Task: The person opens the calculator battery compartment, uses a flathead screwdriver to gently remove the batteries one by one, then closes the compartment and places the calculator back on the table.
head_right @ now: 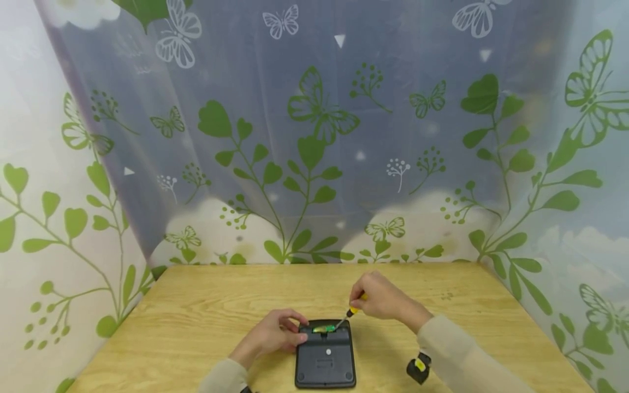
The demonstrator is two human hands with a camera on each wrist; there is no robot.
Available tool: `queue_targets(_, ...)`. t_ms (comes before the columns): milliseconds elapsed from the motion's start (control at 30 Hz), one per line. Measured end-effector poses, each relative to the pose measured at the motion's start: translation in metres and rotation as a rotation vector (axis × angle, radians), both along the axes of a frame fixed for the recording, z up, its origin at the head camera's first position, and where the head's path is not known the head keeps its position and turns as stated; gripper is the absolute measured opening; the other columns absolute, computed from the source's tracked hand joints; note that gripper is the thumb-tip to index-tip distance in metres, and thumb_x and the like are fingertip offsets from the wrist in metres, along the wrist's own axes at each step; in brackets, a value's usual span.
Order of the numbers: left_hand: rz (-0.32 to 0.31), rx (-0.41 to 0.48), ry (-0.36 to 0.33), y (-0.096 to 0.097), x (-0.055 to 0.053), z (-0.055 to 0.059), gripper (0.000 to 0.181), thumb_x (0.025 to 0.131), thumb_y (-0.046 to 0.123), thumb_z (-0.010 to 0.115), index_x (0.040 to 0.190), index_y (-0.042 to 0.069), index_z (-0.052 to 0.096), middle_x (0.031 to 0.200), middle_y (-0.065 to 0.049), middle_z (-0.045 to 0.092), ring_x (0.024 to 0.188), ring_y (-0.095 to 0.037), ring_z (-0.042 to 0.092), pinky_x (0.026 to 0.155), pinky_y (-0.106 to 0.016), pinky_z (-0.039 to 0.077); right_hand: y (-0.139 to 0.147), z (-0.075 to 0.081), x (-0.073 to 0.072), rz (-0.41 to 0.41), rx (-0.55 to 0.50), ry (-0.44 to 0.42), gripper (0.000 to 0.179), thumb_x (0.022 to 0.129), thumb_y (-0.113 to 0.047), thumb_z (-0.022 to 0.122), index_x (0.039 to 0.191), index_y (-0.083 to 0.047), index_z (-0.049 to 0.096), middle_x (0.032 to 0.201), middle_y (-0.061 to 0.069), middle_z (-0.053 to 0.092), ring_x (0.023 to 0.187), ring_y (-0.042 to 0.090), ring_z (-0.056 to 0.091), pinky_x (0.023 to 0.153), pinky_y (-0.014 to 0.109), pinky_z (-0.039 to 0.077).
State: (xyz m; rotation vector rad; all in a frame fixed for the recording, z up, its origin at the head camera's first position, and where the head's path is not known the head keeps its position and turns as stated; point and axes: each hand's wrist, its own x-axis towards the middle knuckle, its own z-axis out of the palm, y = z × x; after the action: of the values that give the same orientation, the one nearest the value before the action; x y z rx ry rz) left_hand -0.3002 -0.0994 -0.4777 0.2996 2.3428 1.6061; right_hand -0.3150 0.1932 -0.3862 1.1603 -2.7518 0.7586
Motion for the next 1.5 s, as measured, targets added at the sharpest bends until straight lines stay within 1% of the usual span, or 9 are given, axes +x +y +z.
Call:
queue_targets(300,-0.005,0.012,0.006,0.000,-0.002,-0.006,0.031,0.086,0.002,0.081,0.116,0.006,0.073,0.096,-0.012,0.062,0.072,-0.020,0.069,0.065,-0.033,0.066,0.001,-0.001,0.001,0.009,0.012,-0.011,0.010,0.095,-0.006,0.072,0.089,-0.010,0.080,0.084,0.001,0.078,0.072,0.004,0.068,0.065,0.020,0.059)
queue_targets(467,-0.011,0.020,0.016,0.000,-0.003,-0.006,0.032,0.086,0.003,0.081,0.117,0.005,0.073,0.095,-0.012,0.061,0.072,-0.020,0.069,0.065,-0.033,0.067,0.003,-0.002,0.001,0.004,0.021,-0.010,0.011,0.095,-0.006,0.073,0.089,-0.012,0.079,0.084,-0.001,0.077,0.072,0.003,0.067,0.066,0.020,0.059)
queue_targets(700,0.001,-0.006,-0.008,-0.001,-0.001,-0.004,0.032,0.087,0.004,0.082,0.118,0.005,0.073,0.097,-0.012,0.063,0.073,-0.019,0.069,0.066,-0.033,0.067,0.002,0.000,0.003,0.012,0.064,-0.001,0.009,0.094,-0.008,0.074,0.088,-0.014,0.077,0.085,-0.004,0.076,0.082,0.011,0.073,0.075,0.026,0.064)
queue_targets(867,-0.002,-0.002,-0.005,0.000,-0.003,-0.004,0.032,0.087,0.004,0.082,0.117,0.005,0.073,0.097,-0.012,0.062,0.072,-0.018,0.069,0.066,-0.033,0.067,0.004,0.002,0.005,0.004,0.093,0.017,0.009,0.093,-0.008,0.075,0.087,-0.014,0.077,0.085,-0.005,0.075,0.081,0.011,0.072,0.075,0.028,0.064)
queue_targets(967,-0.007,0.007,0.001,0.001,-0.003,-0.004,0.032,0.087,0.003,0.081,0.118,0.004,0.072,0.096,-0.012,0.061,0.072,-0.019,0.069,0.066,-0.033,0.067,0.006,0.003,0.006,-0.002,0.104,0.012,0.009,0.093,-0.007,0.075,0.087,-0.014,0.076,0.085,-0.004,0.075,0.081,0.011,0.072,0.075,0.028,0.063)
queue_targets(1133,-0.011,0.019,0.005,0.001,-0.002,-0.006,0.032,0.087,0.003,0.081,0.118,0.004,0.072,0.094,-0.010,0.060,0.072,-0.019,0.069,0.066,-0.033,0.067,0.007,0.002,0.007,0.018,0.122,0.021,0.008,0.091,-0.006,0.076,0.087,-0.012,0.076,0.086,-0.002,0.076,0.081,0.013,0.073,0.075,0.029,0.064)
queue_targets(1267,-0.012,0.020,0.009,0.002,-0.002,-0.005,0.032,0.087,0.003,0.081,0.118,0.003,0.072,0.094,-0.010,0.060,0.071,-0.019,0.069,0.065,-0.033,0.067,0.007,0.003,0.007,0.000,0.150,0.016,0.005,0.090,-0.006,0.078,0.089,-0.011,0.077,0.087,0.000,0.077,0.081,0.016,0.073,0.074,0.030,0.064)
queue_targets(1333,-0.009,0.020,0.006,0.002,-0.002,-0.004,0.032,0.087,0.004,0.081,0.118,0.004,0.072,0.094,-0.010,0.061,0.071,-0.019,0.069,0.065,-0.033,0.066,0.008,0.004,0.007,-0.016,0.173,0.009,0.003,0.088,-0.007,0.079,0.089,-0.009,0.079,0.088,0.001,0.077,0.080,0.015,0.072,0.073,0.029,0.063)
queue_targets(1500,-0.005,0.020,-0.007,0.002,-0.001,-0.003,0.031,0.087,0.003,0.081,0.117,0.003,0.072,0.094,-0.011,0.061,0.071,-0.018,0.069,0.065,-0.033,0.066,0.009,0.003,0.011,-0.019,0.227,0.003,0.002,0.087,-0.006,0.081,0.089,-0.007,0.081,0.085,0.001,0.078,0.074,0.011,0.069,0.068,0.025,0.061)
